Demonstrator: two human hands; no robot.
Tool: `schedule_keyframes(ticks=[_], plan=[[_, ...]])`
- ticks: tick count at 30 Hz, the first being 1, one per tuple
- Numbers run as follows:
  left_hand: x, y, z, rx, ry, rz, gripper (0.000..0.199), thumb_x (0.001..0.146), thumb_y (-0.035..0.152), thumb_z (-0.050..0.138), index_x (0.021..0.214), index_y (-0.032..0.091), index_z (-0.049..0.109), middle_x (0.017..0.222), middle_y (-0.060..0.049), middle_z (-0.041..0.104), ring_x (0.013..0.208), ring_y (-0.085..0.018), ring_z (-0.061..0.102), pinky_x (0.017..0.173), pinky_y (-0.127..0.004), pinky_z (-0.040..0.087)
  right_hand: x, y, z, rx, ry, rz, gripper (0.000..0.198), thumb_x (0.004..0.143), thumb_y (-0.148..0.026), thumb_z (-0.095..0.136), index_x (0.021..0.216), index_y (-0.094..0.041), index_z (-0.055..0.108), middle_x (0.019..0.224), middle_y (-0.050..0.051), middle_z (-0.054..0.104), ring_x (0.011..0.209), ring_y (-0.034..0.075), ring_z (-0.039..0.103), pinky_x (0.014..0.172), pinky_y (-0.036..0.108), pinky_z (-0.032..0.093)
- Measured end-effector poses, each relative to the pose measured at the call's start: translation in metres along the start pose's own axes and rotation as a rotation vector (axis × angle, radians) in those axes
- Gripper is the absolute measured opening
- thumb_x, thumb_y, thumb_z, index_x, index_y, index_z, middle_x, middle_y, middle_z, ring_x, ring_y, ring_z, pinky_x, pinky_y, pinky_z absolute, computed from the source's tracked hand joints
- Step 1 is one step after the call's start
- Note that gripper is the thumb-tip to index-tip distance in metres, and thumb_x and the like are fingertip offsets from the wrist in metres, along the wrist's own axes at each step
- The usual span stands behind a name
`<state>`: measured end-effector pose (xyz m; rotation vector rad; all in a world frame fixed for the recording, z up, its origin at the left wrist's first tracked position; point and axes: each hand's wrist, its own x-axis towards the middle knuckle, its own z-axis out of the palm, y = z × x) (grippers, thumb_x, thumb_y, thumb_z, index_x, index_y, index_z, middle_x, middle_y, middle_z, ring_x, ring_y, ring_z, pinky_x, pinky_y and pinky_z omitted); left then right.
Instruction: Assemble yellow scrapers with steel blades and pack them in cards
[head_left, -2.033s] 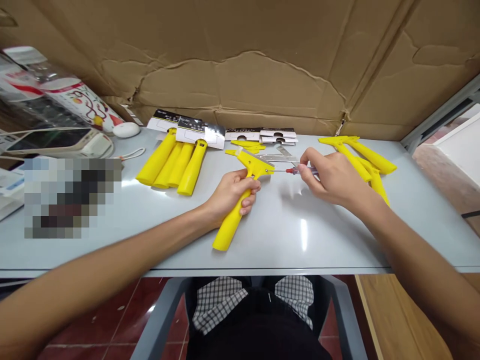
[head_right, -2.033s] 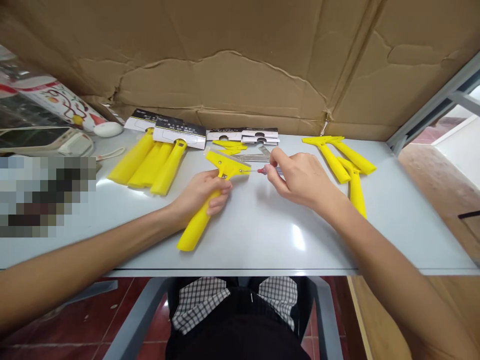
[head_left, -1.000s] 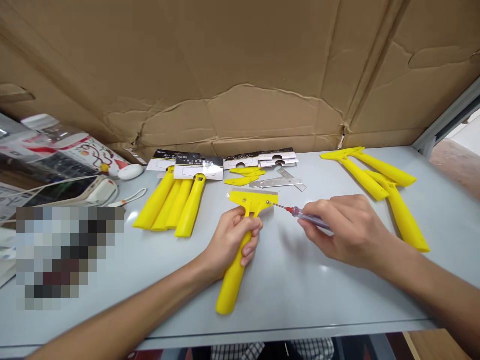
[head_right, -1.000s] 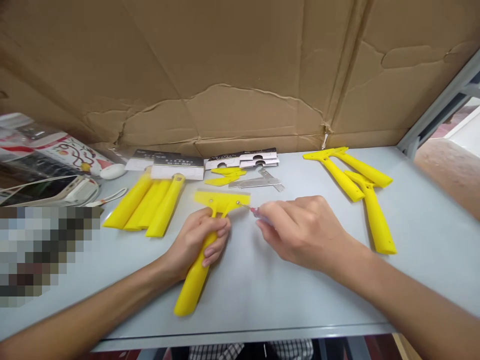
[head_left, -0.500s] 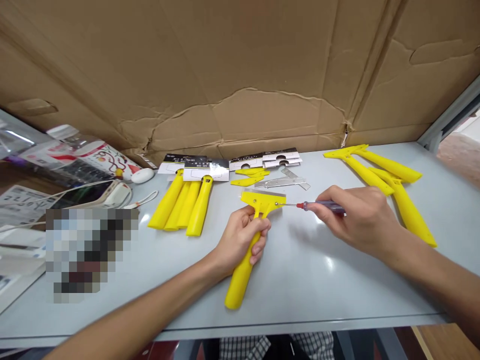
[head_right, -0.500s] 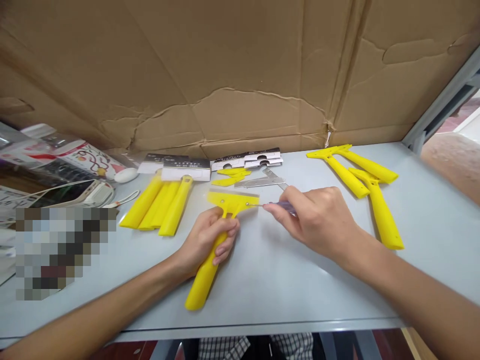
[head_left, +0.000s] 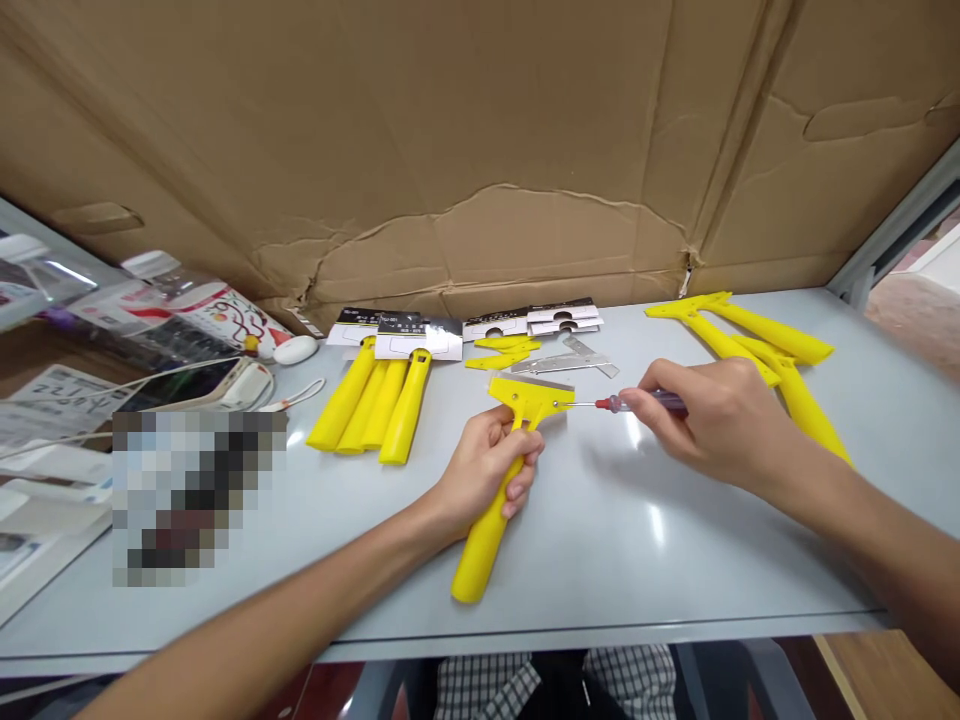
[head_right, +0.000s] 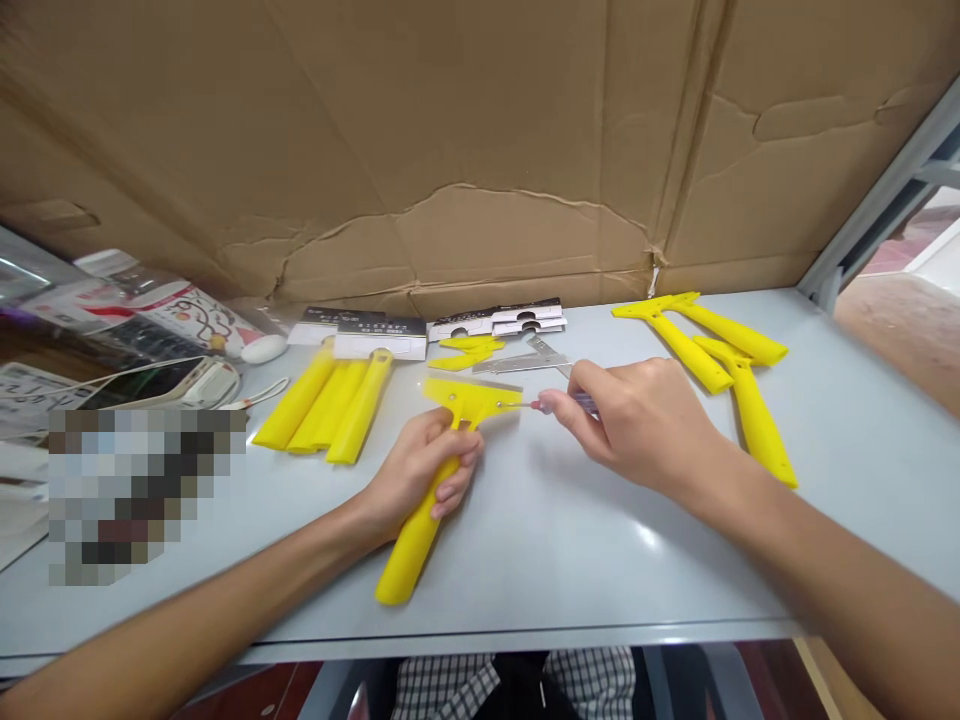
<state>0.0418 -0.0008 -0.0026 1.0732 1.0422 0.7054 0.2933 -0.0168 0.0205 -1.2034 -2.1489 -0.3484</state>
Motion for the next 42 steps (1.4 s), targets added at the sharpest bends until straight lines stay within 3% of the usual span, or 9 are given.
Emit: schedule_keyframes(ticks=[4,6,10,16,19,24,31,35,42], plan=[[-0.001,0.0016,0.0016,-0.004,0.033,0.022,0.027,0.076,0.034,0.073,0.075,0.021,0.05,0.046,0.009,0.049,0.03,-0.006,0.038,0.031,-0.019,0.032,0.0004,-0.0013,-0.0017,0.121,-0.065,0.026,0.02,0.097,-0.035,0.063,0.102,-0.016,0.063,0.064,-0.002,0.068,0.046,0.013,0.055,0.049,0.027,0.037],[-0.0012,0.0019,0.0013,0.002,0.032,0.026,0.026,0.076,0.034,0.072,0.075,0.021,0.05,0.046,0.009,0.049,0.03,-0.006,0.039,0.031,-0.019,0.031,-0.0003,-0.0012,-0.0008,0.139,-0.061,-0.007,0.016,0.1,-0.032,0.061,0.094,-0.017,0.062,0.069,0.0,0.07,0.049,0.012,0.058,0.051,0.027,0.037],[-0.0015,0.001,0.0001,0.008,0.019,0.026,0.026,0.076,0.035,0.071,0.074,0.021,0.05,0.044,0.01,0.048,0.029,-0.006,0.037,0.03,-0.019,0.031,-0.0014,-0.0002,0.0025,0.014,0.009,-0.057,0.038,0.105,-0.04,0.058,0.073,-0.02,0.058,0.05,-0.003,0.058,0.041,0.012,0.049,0.047,0.029,0.03],[0.0003,-0.0009,-0.0006,-0.004,0.017,0.018,0.027,0.076,0.034,0.073,0.075,0.021,0.049,0.045,0.01,0.049,0.028,-0.006,0.038,0.03,-0.019,0.031,-0.003,-0.0072,-0.0012,0.198,-0.041,-0.071,0.012,0.096,-0.027,0.062,0.101,-0.016,0.063,0.063,-0.004,0.066,0.046,0.011,0.054,0.049,0.026,0.038],[0.0014,-0.0011,-0.0013,0.001,0.016,0.027,0.027,0.076,0.034,0.072,0.076,0.021,0.048,0.045,0.009,0.049,0.029,-0.007,0.039,0.031,-0.019,0.032,-0.0042,-0.0068,-0.0006,0.184,-0.022,-0.079,0.009,0.099,-0.025,0.061,0.096,-0.018,0.065,0.063,-0.004,0.068,0.047,0.011,0.057,0.05,0.026,0.038],[0.0006,-0.0015,-0.0024,0.036,-0.022,0.033,0.026,0.08,0.034,0.07,0.075,0.022,0.048,0.043,0.009,0.048,0.029,-0.007,0.039,0.032,-0.02,0.033,-0.0033,-0.0014,0.0026,0.017,0.044,-0.028,0.034,0.106,-0.039,0.059,0.078,-0.02,0.066,0.047,-0.005,0.055,0.039,0.012,0.05,0.046,0.029,0.033],[0.0003,-0.002,-0.0016,0.014,-0.012,0.035,0.024,0.078,0.032,0.07,0.075,0.022,0.049,0.043,0.009,0.047,0.029,-0.007,0.037,0.031,-0.019,0.032,-0.0015,-0.0049,-0.001,0.196,-0.015,-0.064,0.006,0.1,-0.022,0.061,0.095,-0.02,0.06,0.071,-0.002,0.063,0.051,0.011,0.053,0.051,0.026,0.041],[0.0021,-0.0035,-0.0026,-0.014,-0.003,0.035,0.024,0.077,0.031,0.071,0.077,0.022,0.049,0.045,0.009,0.049,0.03,-0.007,0.038,0.03,-0.019,0.033,-0.0004,-0.0033,-0.0036,0.268,-0.009,-0.193,0.013,0.1,-0.012,0.058,0.094,-0.021,0.065,0.091,0.005,0.062,0.071,0.013,0.06,0.058,0.024,0.045],[0.0027,-0.0028,-0.0018,-0.026,-0.018,0.042,0.021,0.078,0.028,0.069,0.077,0.022,0.049,0.045,0.01,0.047,0.029,-0.007,0.039,0.03,-0.02,0.034,-0.0043,-0.0014,-0.0014,0.224,-0.053,-0.154,0.006,0.102,-0.025,0.062,0.104,-0.021,0.066,0.08,0.0,0.075,0.057,0.013,0.065,0.056,0.027,0.046]])
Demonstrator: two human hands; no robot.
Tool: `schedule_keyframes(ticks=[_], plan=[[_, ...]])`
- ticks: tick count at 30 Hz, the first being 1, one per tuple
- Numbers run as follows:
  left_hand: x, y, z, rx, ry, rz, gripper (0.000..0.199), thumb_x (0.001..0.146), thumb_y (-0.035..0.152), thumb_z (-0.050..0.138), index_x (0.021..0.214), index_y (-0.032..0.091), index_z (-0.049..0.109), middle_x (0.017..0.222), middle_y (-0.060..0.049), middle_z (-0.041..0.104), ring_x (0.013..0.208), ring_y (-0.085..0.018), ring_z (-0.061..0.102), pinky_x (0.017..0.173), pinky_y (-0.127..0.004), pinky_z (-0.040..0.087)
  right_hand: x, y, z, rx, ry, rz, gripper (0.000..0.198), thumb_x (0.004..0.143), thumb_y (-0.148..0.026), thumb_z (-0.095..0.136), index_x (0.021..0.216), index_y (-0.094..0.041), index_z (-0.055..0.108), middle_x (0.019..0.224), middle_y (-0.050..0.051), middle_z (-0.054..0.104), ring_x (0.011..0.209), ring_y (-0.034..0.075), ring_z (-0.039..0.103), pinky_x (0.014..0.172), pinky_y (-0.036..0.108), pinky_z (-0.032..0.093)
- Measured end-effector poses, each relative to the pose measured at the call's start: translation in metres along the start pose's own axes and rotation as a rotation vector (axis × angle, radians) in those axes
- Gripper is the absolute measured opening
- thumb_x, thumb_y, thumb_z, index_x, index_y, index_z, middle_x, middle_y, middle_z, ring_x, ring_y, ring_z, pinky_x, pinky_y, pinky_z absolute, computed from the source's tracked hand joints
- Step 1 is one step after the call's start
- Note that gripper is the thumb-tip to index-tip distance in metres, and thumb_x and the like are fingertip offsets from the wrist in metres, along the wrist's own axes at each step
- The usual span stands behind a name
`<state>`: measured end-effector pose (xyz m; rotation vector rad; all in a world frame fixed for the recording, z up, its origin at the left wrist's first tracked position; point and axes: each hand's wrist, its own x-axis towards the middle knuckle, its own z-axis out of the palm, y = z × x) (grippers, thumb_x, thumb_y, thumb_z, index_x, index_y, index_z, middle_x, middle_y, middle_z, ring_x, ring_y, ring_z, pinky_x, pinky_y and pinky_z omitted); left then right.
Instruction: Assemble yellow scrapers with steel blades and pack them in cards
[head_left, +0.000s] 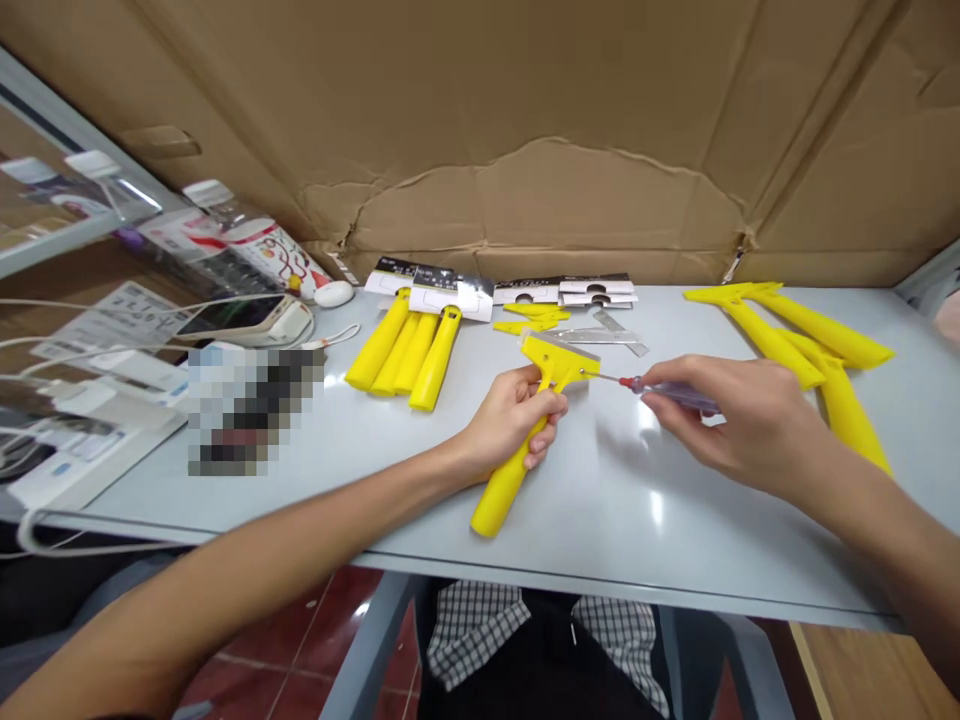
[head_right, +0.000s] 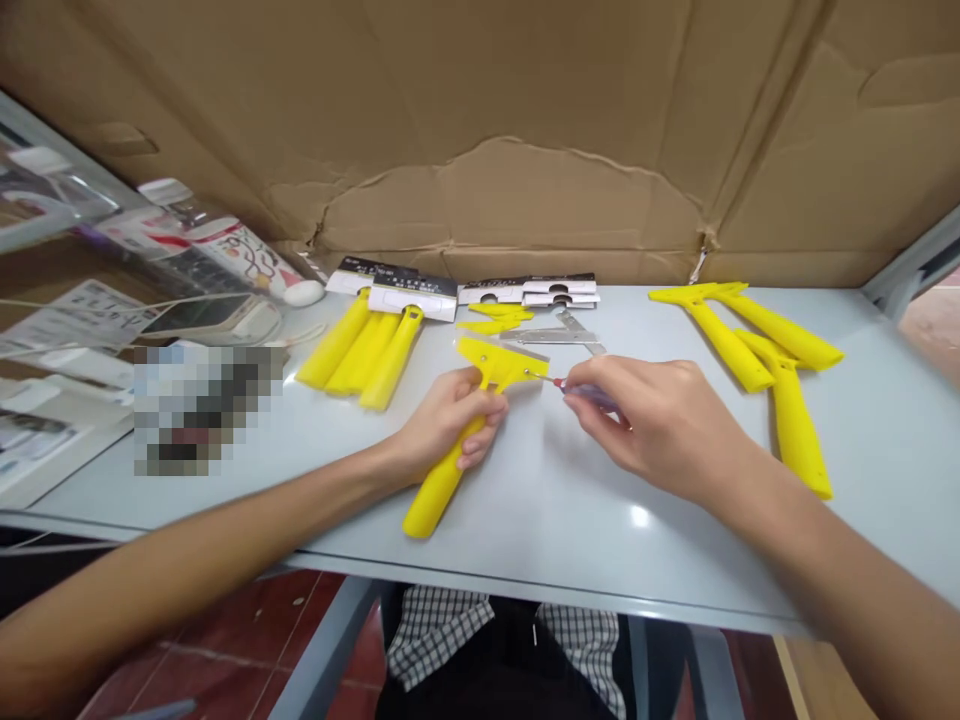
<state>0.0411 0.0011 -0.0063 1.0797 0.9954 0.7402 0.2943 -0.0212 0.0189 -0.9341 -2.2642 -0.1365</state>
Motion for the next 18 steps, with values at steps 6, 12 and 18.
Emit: schedule_keyframes(ticks=[6,12,18], plan=[[-0.0011,0.0025,0.0011,-0.009,0.012,0.038,0.021,0.074,0.024,0.071,0.076,0.022,0.05,0.05,0.009,0.05,0.032,-0.006,0.04,0.029,-0.019,0.034,-0.0007,-0.0007,-0.0022,-0.132,0.016,0.095,0.022,0.106,-0.041,0.051,0.103,-0.022,0.062,0.056,-0.003,0.064,0.041,0.017,0.055,0.046,0.031,0.037],[-0.0006,-0.0001,-0.0016,0.017,-0.013,0.059,0.017,0.079,0.024,0.067,0.077,0.022,0.051,0.047,0.008,0.048,0.032,-0.007,0.039,0.029,-0.019,0.034,0.0005,0.0005,-0.001,-0.143,0.029,0.139,0.017,0.107,-0.03,0.046,0.101,-0.022,0.06,0.058,-0.003,0.062,0.042,0.015,0.051,0.046,0.031,0.035],[-0.0011,0.0002,-0.0003,0.03,-0.001,0.027,0.016,0.08,0.024,0.066,0.079,0.023,0.049,0.042,0.009,0.047,0.029,-0.008,0.038,0.03,-0.02,0.034,0.0031,-0.0037,-0.0007,-0.011,0.033,0.087,0.015,0.095,-0.029,0.068,0.105,-0.021,0.06,0.095,0.007,0.069,0.067,0.017,0.064,0.054,0.031,0.047]])
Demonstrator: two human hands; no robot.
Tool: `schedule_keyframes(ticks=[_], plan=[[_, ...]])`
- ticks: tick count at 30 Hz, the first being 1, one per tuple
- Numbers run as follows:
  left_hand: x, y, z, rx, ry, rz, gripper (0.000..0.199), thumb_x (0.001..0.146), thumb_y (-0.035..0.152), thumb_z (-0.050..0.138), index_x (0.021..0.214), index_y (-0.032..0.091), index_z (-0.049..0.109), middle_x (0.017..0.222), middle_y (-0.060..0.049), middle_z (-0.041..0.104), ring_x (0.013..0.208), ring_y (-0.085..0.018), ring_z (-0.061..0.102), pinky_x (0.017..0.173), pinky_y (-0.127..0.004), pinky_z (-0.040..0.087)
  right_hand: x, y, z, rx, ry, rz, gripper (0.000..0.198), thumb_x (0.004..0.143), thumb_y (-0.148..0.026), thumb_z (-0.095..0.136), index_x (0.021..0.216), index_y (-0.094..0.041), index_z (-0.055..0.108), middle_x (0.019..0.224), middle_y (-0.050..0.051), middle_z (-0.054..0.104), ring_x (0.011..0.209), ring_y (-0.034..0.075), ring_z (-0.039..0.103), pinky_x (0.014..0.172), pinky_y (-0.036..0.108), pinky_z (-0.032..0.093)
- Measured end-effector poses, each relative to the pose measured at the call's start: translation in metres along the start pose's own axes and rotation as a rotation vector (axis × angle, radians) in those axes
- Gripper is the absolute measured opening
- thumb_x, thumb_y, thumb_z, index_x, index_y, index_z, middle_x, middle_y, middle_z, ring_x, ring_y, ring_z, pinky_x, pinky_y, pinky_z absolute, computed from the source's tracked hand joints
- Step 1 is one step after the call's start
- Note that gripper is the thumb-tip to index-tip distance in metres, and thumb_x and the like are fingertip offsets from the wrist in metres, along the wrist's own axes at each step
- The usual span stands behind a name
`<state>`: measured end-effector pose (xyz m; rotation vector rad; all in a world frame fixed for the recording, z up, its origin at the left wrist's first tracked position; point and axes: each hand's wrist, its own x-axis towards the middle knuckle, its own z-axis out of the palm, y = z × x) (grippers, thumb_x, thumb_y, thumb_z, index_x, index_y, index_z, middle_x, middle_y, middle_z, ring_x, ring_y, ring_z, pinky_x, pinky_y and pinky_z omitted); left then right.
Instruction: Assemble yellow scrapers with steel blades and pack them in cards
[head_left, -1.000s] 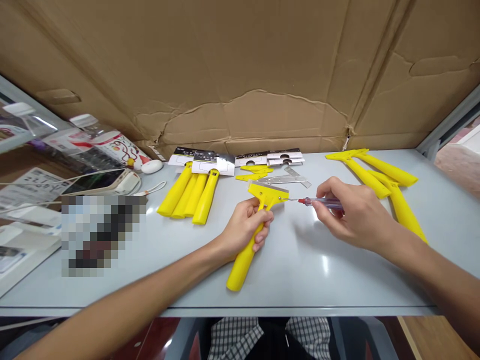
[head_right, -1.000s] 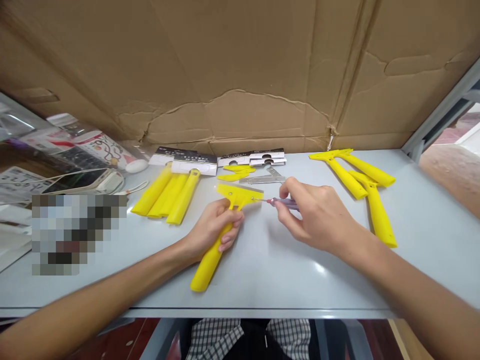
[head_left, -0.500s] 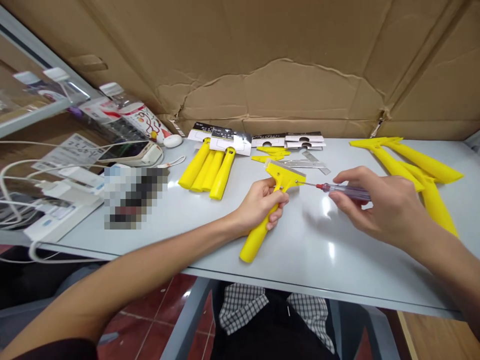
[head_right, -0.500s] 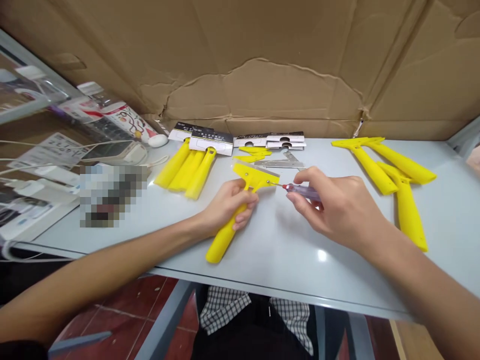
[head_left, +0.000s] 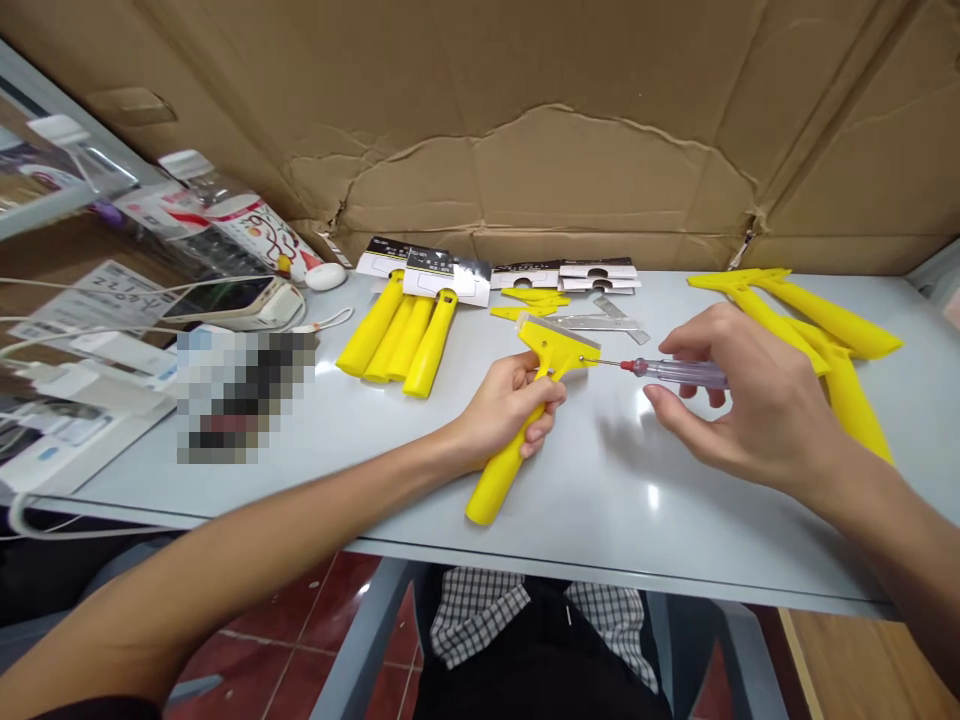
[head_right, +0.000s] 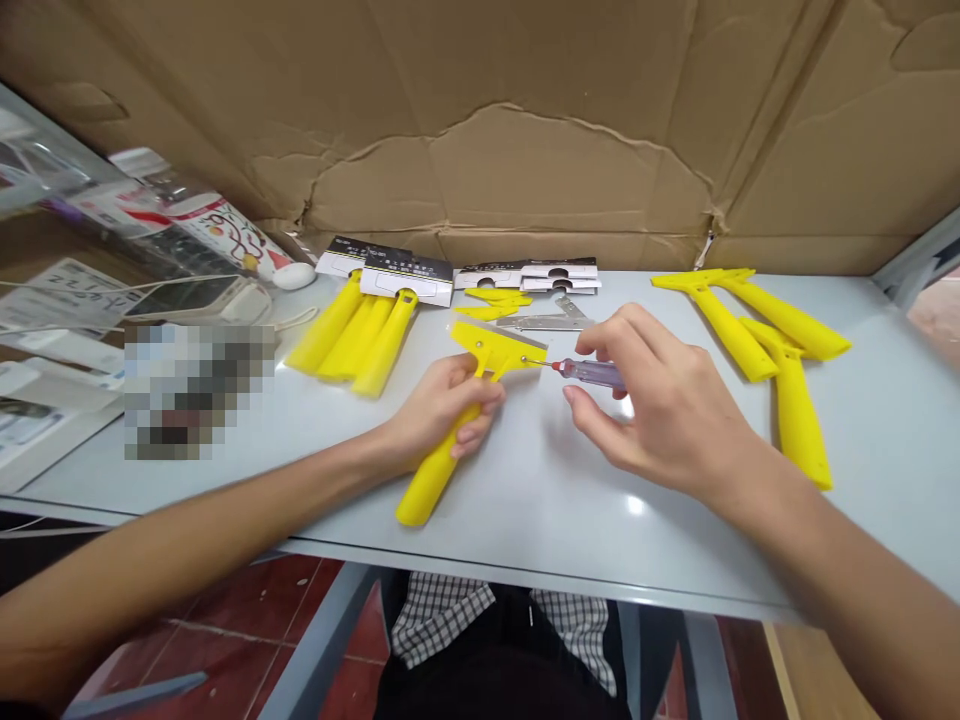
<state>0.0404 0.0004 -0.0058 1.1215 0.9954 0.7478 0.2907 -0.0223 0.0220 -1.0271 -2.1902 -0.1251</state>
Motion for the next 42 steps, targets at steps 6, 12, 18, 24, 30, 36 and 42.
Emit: schedule_keyframes(ticks=[6,12,18,24,30,36,42], plan=[[0.0001,0.0015,0.0002,-0.001,0.008,-0.014,0.019,0.079,0.027,0.068,0.079,0.023,0.049,0.043,0.008,0.047,0.029,-0.008,0.038,0.03,-0.02,0.034,-0.0022,0.0014,0.001,-0.106,0.007,0.029,0.015,0.1,-0.035,0.065,0.091,-0.024,0.065,0.066,-0.001,0.068,0.052,0.016,0.06,0.052,0.033,0.043],[-0.0005,0.001,0.0014,0.001,0.006,-0.017,0.019,0.078,0.026,0.068,0.08,0.023,0.05,0.044,0.009,0.047,0.029,-0.008,0.039,0.03,-0.02,0.034,-0.0031,0.0035,0.002,-0.239,-0.031,0.107,0.051,0.106,-0.049,0.052,0.062,-0.023,0.054,0.045,-0.002,0.049,0.041,0.014,0.045,0.048,0.033,0.027],[0.0001,0.0008,0.0015,-0.002,0.002,-0.014,0.021,0.078,0.026,0.069,0.08,0.023,0.049,0.045,0.009,0.048,0.029,-0.008,0.04,0.03,-0.02,0.035,-0.0008,-0.0017,0.0009,-0.105,-0.044,0.113,0.013,0.094,-0.033,0.063,0.098,-0.021,0.063,0.061,-0.003,0.061,0.05,0.016,0.056,0.052,0.03,0.04],[0.0003,0.0011,0.0006,0.008,-0.002,-0.018,0.017,0.079,0.026,0.067,0.081,0.023,0.05,0.043,0.009,0.046,0.03,-0.008,0.038,0.03,-0.02,0.034,-0.0007,-0.0007,-0.0012,0.038,-0.037,-0.037,0.011,0.096,-0.013,0.06,0.095,-0.022,0.066,0.093,0.005,0.066,0.068,0.014,0.063,0.061,0.029,0.05],[0.0002,0.0025,0.0016,-0.01,0.007,-0.024,0.023,0.077,0.026,0.071,0.081,0.023,0.049,0.047,0.01,0.048,0.029,-0.007,0.039,0.029,-0.02,0.034,-0.0042,0.0012,0.0,-0.02,-0.083,-0.092,0.016,0.1,-0.024,0.057,0.112,-0.023,0.068,0.111,0.009,0.071,0.082,0.019,0.069,0.06,0.03,0.049],[0.0015,0.0023,0.0017,-0.006,0.013,-0.016,0.019,0.076,0.025,0.069,0.08,0.022,0.05,0.047,0.01,0.048,0.03,-0.007,0.04,0.029,-0.02,0.034,-0.0025,0.0037,-0.0009,-0.195,-0.094,0.023,0.023,0.107,-0.03,0.048,0.102,-0.018,0.067,0.063,0.001,0.064,0.048,0.015,0.05,0.048,0.031,0.034],[0.0015,0.001,0.0014,-0.016,0.03,-0.021,0.019,0.076,0.025,0.069,0.078,0.022,0.05,0.046,0.01,0.047,0.029,-0.006,0.038,0.029,-0.019,0.034,-0.0029,0.0064,0.0026,-0.006,-0.07,-0.09,0.027,0.099,-0.011,0.052,0.117,-0.023,0.068,0.107,0.008,0.066,0.075,0.016,0.062,0.063,0.029,0.051]])
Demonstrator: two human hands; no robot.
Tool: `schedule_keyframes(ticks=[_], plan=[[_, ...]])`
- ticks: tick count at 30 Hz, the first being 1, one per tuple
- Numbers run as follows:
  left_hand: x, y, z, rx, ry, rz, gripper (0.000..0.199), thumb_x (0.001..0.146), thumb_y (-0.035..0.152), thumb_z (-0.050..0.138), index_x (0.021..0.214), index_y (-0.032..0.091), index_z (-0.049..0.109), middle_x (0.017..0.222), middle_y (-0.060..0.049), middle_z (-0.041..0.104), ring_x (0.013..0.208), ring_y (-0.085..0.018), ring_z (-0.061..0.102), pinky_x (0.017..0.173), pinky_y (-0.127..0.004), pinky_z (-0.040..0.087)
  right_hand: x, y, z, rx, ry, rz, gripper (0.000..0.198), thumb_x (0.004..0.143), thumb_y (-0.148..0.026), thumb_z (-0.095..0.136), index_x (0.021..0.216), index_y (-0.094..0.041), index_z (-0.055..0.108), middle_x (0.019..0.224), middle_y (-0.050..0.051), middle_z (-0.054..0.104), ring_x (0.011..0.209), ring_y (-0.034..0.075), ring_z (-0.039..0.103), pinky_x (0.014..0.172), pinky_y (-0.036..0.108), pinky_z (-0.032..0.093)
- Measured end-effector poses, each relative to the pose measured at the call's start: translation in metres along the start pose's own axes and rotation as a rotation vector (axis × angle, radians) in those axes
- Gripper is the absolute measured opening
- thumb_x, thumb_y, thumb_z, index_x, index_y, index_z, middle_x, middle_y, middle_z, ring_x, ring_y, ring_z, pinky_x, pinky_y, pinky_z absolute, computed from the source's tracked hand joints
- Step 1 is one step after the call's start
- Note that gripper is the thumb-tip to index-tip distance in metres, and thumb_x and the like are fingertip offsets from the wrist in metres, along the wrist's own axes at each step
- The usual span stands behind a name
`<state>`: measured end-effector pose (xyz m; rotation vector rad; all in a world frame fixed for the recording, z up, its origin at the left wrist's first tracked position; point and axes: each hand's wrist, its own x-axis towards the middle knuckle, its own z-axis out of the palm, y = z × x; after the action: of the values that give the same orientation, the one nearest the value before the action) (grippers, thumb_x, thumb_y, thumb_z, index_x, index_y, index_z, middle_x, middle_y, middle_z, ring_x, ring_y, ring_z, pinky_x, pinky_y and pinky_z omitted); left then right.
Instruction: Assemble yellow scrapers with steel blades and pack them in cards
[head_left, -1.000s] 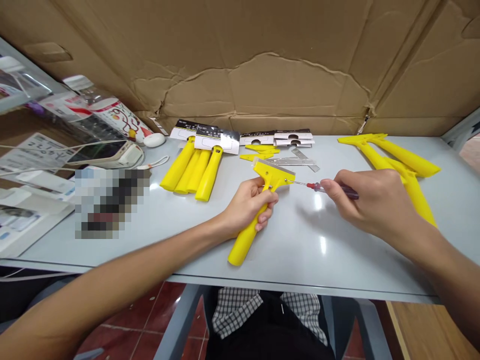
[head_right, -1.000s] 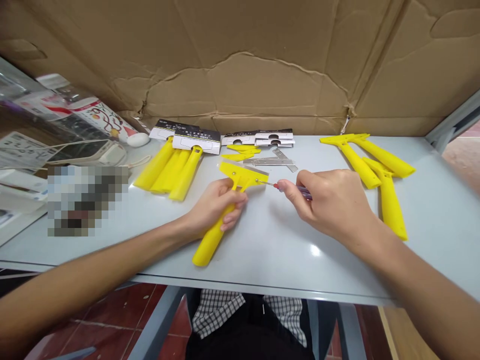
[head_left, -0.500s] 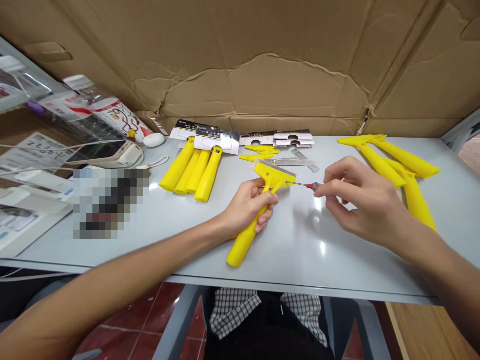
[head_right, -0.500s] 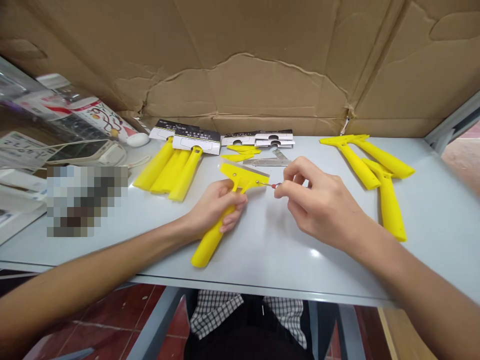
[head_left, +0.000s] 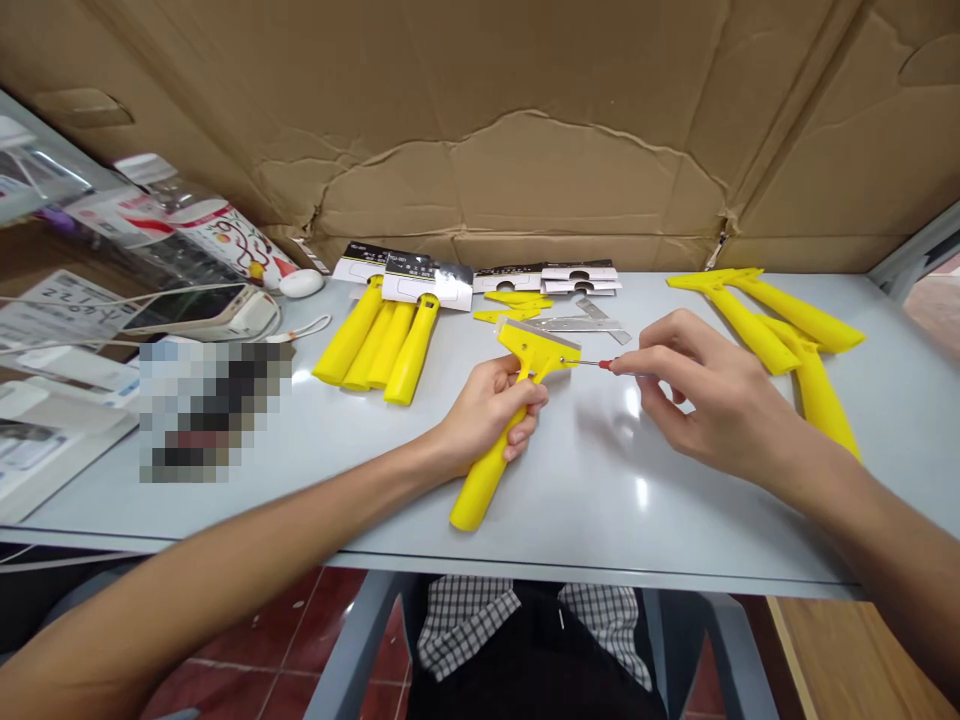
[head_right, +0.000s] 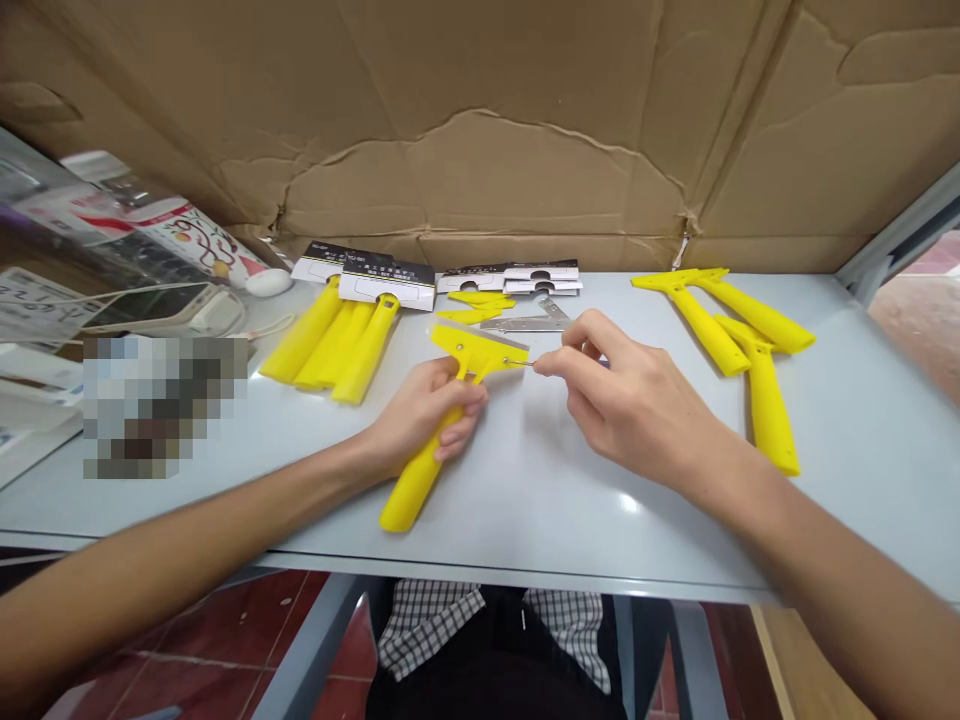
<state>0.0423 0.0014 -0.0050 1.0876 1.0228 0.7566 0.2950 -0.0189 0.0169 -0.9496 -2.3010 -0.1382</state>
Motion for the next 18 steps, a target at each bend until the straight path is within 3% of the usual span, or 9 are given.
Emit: schedule_keyframes(ticks=[7,15,18], plan=[[-0.0009,0.0005,0.0005,-0.023,0.01,-0.013,0.021,0.073,0.023,0.07,0.077,0.021,0.049,0.049,0.01,0.05,0.029,-0.006,0.04,0.029,-0.019,0.035,0.0026,-0.0023,-0.0031,0.017,-0.016,0.036,0.017,0.098,-0.013,0.058,0.113,-0.018,0.065,0.103,0.009,0.065,0.073,0.017,0.064,0.056,0.029,0.05],[-0.0003,-0.0007,-0.0007,0.001,-0.022,-0.002,0.019,0.076,0.024,0.068,0.079,0.021,0.05,0.047,0.01,0.049,0.03,-0.006,0.04,0.029,-0.02,0.035,-0.0011,-0.0023,0.0017,0.039,0.062,-0.08,0.02,0.1,-0.006,0.056,0.108,-0.022,0.064,0.107,0.006,0.066,0.077,0.014,0.064,0.06,0.028,0.049],[-0.0007,0.0003,-0.0004,0.007,-0.033,-0.005,0.018,0.077,0.025,0.068,0.08,0.021,0.05,0.045,0.011,0.048,0.029,-0.007,0.039,0.029,-0.019,0.035,-0.0011,-0.0033,0.0011,0.027,0.056,-0.082,0.011,0.101,-0.014,0.061,0.108,-0.022,0.065,0.108,0.007,0.067,0.073,0.014,0.064,0.058,0.028,0.048]])
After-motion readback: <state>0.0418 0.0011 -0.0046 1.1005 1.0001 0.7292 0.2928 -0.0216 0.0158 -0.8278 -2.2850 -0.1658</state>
